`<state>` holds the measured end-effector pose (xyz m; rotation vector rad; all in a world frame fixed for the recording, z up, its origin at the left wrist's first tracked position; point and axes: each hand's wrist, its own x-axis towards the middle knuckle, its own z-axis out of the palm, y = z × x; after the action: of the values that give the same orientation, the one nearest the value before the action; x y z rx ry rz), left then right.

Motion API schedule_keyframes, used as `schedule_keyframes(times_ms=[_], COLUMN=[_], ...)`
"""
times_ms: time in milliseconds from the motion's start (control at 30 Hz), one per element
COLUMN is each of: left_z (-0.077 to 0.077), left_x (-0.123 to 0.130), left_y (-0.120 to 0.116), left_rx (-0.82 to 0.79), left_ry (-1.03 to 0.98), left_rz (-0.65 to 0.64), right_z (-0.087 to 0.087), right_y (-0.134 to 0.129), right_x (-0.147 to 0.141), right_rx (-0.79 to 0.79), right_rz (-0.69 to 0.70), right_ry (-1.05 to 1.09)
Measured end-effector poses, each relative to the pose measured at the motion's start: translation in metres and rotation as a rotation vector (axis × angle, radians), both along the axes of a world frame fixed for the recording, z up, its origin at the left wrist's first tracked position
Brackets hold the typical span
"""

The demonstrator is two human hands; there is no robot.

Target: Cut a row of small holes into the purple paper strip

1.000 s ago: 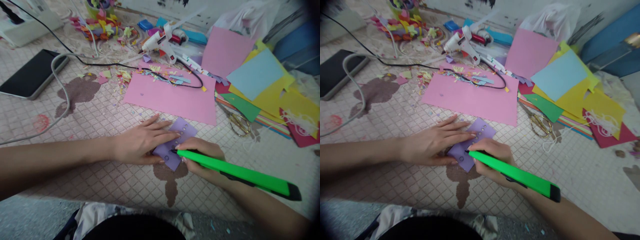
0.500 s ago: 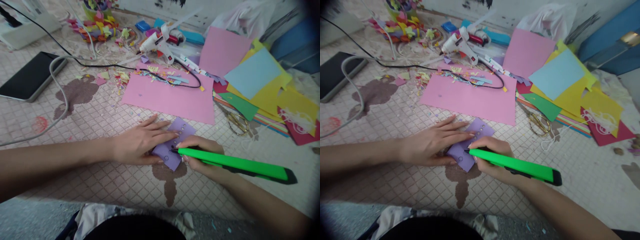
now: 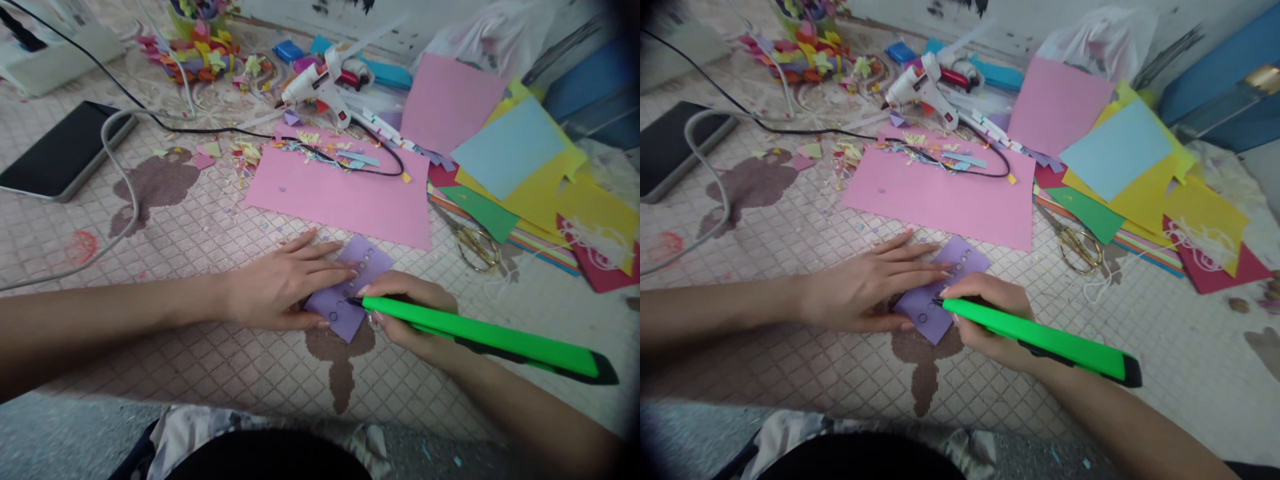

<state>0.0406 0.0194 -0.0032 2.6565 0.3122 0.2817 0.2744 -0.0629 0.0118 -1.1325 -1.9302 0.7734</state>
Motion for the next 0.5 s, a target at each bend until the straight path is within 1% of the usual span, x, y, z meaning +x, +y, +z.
schedule_keyframes(times_ms=[300,500], left_z=[0.0009,0.0005], left_x=[-0.0006,0.0002], left_y=[0.0008,0.0002], left_rx=[0.016,0.018], left_ry=[0.031,0.022], left_rz=[-0.016,-0.012], right_z=[0.0039,0.0023], right_y=[0.0035,0.0029], right_x=[-0.0057,-0.0043], right_rx=[0.032,0.029], right_rz=[0.002,0.018], right_ry=[-0.055,-0.036])
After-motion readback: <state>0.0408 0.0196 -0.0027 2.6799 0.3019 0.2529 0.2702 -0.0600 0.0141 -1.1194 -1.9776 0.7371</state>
